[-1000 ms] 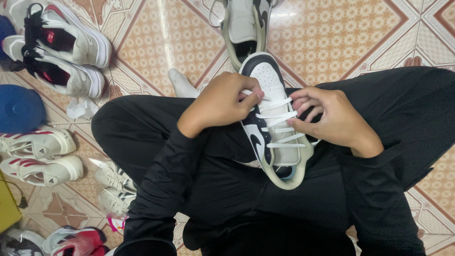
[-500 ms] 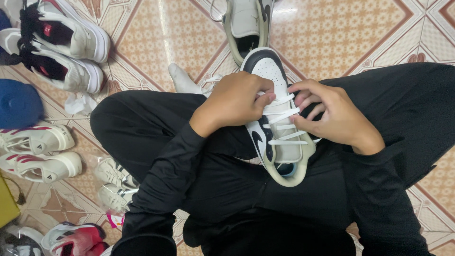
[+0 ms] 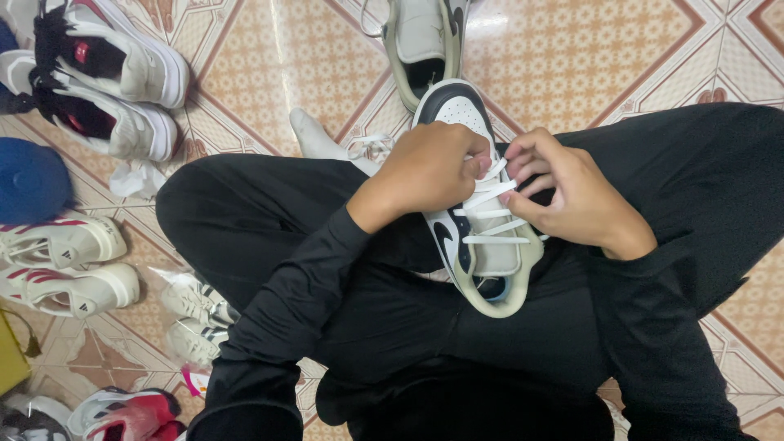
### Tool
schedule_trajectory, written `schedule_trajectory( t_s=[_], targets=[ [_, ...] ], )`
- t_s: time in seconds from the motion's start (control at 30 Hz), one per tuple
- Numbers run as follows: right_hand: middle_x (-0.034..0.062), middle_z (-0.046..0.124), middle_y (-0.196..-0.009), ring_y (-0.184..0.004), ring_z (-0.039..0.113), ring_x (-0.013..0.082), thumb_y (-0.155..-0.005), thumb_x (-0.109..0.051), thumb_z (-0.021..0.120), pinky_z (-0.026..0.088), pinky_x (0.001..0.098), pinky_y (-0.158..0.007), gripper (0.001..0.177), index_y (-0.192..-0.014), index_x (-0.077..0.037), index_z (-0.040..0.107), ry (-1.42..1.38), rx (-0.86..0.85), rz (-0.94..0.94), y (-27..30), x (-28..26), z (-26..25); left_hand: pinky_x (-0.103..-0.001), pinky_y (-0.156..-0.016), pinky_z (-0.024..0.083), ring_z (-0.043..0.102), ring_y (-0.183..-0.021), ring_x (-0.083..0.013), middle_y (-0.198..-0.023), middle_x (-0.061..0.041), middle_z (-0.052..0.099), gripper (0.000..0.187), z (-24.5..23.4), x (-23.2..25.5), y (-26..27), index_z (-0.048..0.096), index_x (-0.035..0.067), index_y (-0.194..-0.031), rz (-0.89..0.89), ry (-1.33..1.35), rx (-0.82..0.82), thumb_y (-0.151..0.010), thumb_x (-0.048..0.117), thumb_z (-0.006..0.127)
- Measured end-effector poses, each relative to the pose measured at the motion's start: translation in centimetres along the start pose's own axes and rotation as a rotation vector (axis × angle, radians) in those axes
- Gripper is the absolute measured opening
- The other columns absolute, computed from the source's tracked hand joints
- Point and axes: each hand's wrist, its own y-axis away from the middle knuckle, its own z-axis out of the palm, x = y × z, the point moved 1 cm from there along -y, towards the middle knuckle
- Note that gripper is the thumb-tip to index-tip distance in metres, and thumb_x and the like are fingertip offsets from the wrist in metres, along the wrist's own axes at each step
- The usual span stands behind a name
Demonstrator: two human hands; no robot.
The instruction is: Threading shoelaces through the eyelets of a sneaker while sitting on the floor.
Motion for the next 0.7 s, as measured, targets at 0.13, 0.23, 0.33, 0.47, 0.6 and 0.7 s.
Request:
schedule_trajectory(
  t_s=[0.13,0.23,0.33,0.47,0.6,0.7],
  targets=[
    [0.0092,0.070,-0.102,-0.090,0.072,0.0140,-0.080,-0.005,0.081,0.064,0.0271,-0.081,0.042,-0.116,-0.007,0.059,-0.039,0.047,0.033,0.4,0.5,0.3,-0.046,-0.064,0.045,0.068,-0.079,-0.0309,-0.075,0.000,0.074,0.020,0.6,0.4,0.1,0.072,0.025,-0.077,-0.069,0.054,0.034,-0.085,0.022,0.054],
    [0.0264,0.069,-0.099,-0.092,0.074,0.0313,-0.079,-0.001,0.083,0.064,0.0438,-0.076,0.040,-0.113,0.005,0.063,-0.142,0.136,-0.028,0.2,4.7,1.3,-0.057,-0.071,0.057,0.074,-0.080,-0.0482,-0.073,-0.015,0.075,0.024,1.0,0.5,-0.1,0.076,0.020,-0.078,-0.094,0.103,0.071,-0.089,0.028,0.057],
    [0.0279,0.069,-0.098,-0.091,0.071,0.0249,-0.077,0.004,0.082,0.064,0.0405,-0.075,0.040,-0.114,0.008,0.067,-0.283,0.211,0.047,0.9,4.7,2.1,-0.058,-0.072,0.057,0.074,-0.080,-0.0510,-0.073,-0.019,0.074,0.024,0.7,1.2,0.4,0.077,0.015,-0.078,-0.136,0.128,0.081,-0.085,0.025,0.056],
    [0.0262,0.071,-0.101,-0.093,0.070,0.0194,-0.080,0.004,0.080,0.064,0.0380,-0.075,0.037,-0.116,0.006,0.069,-0.353,0.244,0.077,0.8,6.7,2.8,-0.057,-0.070,0.057,0.074,-0.077,-0.0509,-0.070,-0.019,0.073,0.024,1.1,1.3,0.2,0.077,0.014,-0.077,-0.148,0.122,0.109,-0.084,0.023,0.056],
    [0.0230,0.073,-0.101,-0.090,0.070,0.0162,-0.083,0.002,0.079,0.065,0.0337,-0.071,0.037,-0.118,0.004,0.070,-0.390,0.283,0.124,0.9,7.6,3.2,-0.055,-0.066,0.057,0.073,-0.072,-0.0503,-0.065,-0.019,0.070,0.024,1.7,1.2,-0.3,0.075,0.014,-0.073,-0.140,0.072,0.142,-0.082,0.024,0.056],
    [0.0249,0.073,-0.102,-0.090,0.070,0.0171,-0.083,0.004,0.077,0.064,0.0325,-0.069,0.037,-0.120,0.003,0.071,-0.397,0.320,0.109,1.1,7.5,3.4,-0.053,-0.065,0.057,0.073,-0.069,-0.0494,-0.063,-0.019,0.069,0.025,1.2,1.7,0.0,0.075,0.011,-0.073,-0.127,0.056,0.157,-0.082,0.022,0.055]
  ],
)
